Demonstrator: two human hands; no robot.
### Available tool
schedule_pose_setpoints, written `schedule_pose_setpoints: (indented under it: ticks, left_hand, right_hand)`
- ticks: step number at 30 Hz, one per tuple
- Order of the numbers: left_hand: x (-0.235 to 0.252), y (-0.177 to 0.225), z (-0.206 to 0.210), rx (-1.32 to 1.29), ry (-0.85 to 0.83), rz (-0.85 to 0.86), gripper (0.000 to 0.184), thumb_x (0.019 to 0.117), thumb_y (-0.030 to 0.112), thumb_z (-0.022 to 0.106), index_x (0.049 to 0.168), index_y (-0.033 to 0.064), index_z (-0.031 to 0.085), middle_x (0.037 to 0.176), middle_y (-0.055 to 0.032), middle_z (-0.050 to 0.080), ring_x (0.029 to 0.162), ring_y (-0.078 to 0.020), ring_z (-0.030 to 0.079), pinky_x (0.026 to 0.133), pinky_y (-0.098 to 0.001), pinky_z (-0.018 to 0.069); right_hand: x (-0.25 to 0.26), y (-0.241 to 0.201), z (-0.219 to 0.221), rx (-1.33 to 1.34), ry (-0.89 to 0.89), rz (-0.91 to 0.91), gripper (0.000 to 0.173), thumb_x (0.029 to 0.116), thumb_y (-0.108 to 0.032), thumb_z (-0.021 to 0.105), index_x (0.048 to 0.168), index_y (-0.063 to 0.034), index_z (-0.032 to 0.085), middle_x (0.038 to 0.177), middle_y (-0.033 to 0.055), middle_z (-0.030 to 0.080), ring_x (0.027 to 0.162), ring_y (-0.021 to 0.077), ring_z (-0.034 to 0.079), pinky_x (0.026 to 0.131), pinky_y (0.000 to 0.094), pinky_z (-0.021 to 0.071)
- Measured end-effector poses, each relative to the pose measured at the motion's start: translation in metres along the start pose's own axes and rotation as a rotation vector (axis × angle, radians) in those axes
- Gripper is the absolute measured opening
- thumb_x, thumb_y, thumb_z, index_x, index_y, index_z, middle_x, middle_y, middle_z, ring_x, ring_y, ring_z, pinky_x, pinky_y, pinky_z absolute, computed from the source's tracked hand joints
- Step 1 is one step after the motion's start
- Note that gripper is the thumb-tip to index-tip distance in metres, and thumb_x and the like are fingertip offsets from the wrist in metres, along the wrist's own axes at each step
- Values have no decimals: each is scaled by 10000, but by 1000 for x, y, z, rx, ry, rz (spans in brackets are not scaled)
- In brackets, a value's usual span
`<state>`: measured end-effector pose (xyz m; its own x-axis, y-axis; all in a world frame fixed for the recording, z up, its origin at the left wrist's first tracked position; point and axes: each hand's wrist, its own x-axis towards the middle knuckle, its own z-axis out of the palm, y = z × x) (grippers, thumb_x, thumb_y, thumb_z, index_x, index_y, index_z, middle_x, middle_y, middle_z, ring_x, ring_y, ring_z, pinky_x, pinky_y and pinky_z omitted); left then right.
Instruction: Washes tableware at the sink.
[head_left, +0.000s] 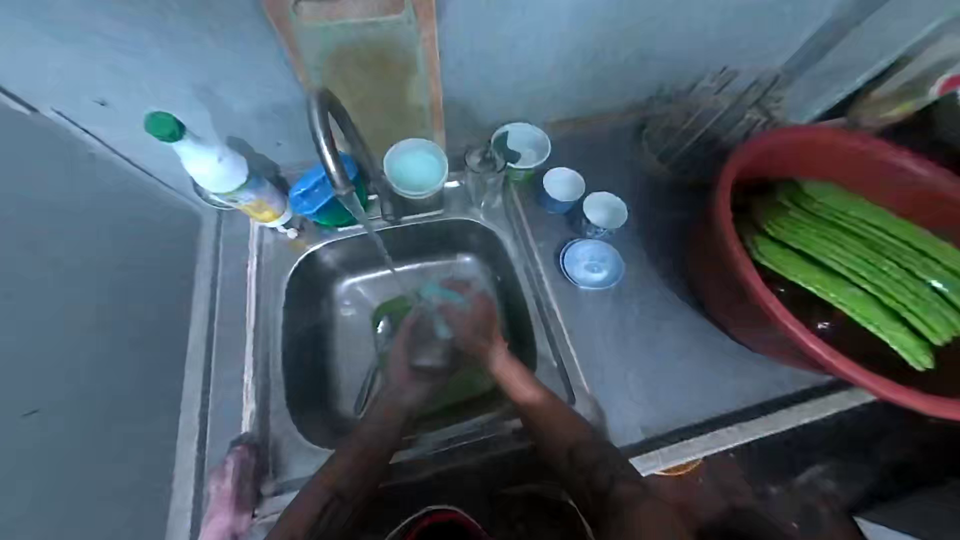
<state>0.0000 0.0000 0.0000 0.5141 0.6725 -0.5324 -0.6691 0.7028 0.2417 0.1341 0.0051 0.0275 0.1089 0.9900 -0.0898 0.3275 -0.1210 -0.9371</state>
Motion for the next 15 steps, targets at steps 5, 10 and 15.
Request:
schedule_pose_setpoints:
  ticks: [5,10,15]
  left_hand:
    - [-17,-1,31,574,33,51,291,1069,179,363,1284,51,511,1020,-141,689,866,-221,712,738,-365,625]
    - [-3,-7,27,842,56,286,436,898,-27,563,1320,25,463,968,-79,661,821,-122,678,723,-299,594]
    - [-26,0,11,703,256,232,420,1132,203,158,1340,-16,450,1126,-117,603,968,-91,609,841,-235,529]
  right_hand:
    - [13,-15,-26,-42,-21,186,366,983,-228,697,1308,-65,661,1144,201,707,993,313,688,876,517,558]
    - [13,-41,-16,-459,-118,-4,425,966,-284,693,1321,-57,643,1200,234,686,1083,417,673,883,628,533]
    - [-22,-12,14,-447,-169,-264,431,968,-362,647,1297,-89,698,1356,172,646,1323,342,561,1103,534,449]
